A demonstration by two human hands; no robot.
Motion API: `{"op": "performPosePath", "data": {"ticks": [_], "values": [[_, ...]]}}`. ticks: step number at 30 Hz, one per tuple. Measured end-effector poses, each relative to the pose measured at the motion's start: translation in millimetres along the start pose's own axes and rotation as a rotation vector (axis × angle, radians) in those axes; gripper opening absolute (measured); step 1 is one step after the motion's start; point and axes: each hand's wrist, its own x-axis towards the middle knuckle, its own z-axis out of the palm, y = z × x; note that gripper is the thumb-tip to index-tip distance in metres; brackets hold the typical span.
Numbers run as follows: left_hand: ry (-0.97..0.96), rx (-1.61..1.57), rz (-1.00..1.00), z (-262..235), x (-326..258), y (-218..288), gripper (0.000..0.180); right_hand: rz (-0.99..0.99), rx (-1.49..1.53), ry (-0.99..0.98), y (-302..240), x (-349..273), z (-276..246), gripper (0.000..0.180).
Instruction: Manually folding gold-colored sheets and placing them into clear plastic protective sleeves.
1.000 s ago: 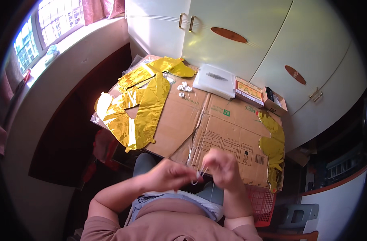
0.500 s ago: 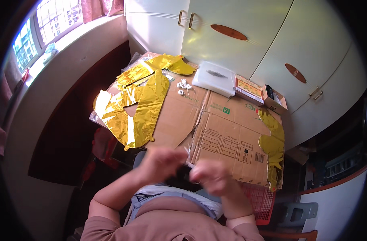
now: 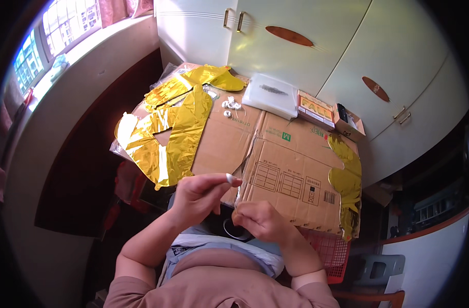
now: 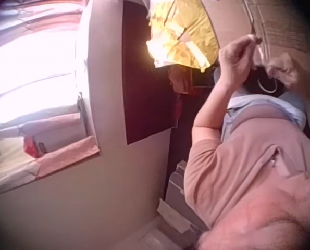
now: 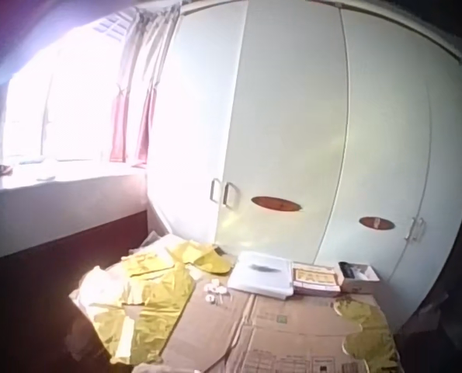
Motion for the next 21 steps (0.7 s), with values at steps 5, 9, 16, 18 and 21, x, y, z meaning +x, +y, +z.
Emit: {"op": "performPosePath", "data": {"ticks": [5,9,16,18,21], "values": [[-0.447,-0.179,-0.091,10.6,-20.0,-1.2,0.018,0.097,0.02,0.332,7.3,5.3,-17.8,0.012],[-0.08,-0.093,-0.047,-0.7,-0.4,-2.9,0.018,0.073,0.109,0.141,6.5,-1.6,0.2,0.01],[-0.086,-0.687,-0.194,0.2,0.5,-8.0,0.02,0.022,0.098,0.268,41.9,1.1,18.8,0.011],[0.042,-0.263,-0.093,2.0,3.9,-19.9,0.019,-0.006,0.067,0.238,20.1,-0.5,13.4,0.011],[-0.298,0.155,-0.193,13.1,-12.8,-18.5,0.018,0.046,0.071,0.348,17.1,6.8,-1.9,0.012]]}}
